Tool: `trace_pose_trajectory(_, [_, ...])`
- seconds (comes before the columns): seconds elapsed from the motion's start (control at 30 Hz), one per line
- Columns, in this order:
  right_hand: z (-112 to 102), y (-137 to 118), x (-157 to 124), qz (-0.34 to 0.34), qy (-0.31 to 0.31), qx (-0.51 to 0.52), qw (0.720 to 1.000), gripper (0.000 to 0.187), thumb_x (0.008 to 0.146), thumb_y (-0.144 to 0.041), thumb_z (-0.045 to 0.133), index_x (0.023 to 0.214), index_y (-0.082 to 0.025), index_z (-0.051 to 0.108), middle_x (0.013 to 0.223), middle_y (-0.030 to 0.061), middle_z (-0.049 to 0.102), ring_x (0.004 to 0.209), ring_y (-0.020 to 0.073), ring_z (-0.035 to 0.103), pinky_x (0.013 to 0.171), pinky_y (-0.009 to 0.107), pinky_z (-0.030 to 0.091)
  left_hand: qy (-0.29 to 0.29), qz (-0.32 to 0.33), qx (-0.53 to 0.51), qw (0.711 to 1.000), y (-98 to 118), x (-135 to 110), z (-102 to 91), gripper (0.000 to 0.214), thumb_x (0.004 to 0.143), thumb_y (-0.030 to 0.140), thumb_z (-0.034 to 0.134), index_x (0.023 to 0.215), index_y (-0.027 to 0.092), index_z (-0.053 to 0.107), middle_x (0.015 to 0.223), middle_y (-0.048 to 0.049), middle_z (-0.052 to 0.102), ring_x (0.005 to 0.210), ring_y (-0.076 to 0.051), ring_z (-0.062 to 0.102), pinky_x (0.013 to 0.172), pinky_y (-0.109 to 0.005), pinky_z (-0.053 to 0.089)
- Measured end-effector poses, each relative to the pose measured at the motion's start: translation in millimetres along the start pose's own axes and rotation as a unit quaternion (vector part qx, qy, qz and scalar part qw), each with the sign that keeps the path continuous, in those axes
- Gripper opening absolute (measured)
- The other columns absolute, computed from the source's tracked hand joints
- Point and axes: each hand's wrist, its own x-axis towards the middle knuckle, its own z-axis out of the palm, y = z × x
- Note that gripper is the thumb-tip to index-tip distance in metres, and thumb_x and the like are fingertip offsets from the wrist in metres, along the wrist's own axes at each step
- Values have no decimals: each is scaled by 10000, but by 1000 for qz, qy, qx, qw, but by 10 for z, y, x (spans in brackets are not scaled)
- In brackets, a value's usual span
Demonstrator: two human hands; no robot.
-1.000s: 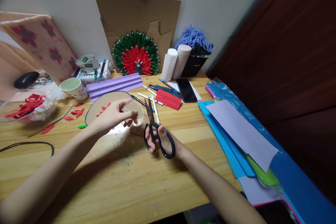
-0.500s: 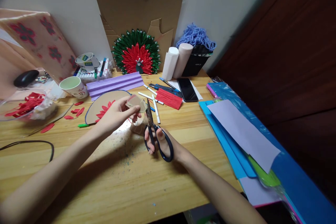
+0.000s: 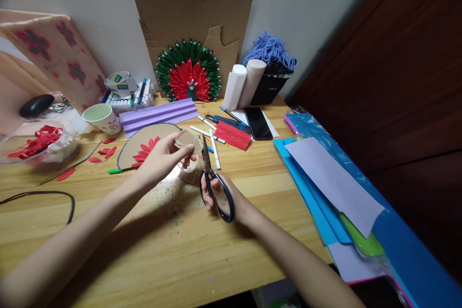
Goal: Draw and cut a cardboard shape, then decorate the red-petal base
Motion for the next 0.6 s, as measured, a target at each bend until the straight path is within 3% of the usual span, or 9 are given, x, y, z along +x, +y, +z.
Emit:
trace_pose_trajectory(0.33, [39,-107,-11,-8,29,-90,995,697,592,-876,388,760,-200,412,474,-82,386,391,75,372,406,210,390,-7,-16,-2,1000,-1,23,-43,258,799,256,559,1004,111,503,615,13,618,465,-78,510,473,-209,415])
trace_pose_trajectory(0.6, [-31,-88,-30,4,22,-105,994,658,599,-838,462,748,-199,410,470,-96,356,379,59,313,381,196,359,-14,-18,39,999,61,17,-126,176,767,219,567,913,125,536,597,14,619,453,-66,490,449,-189,364])
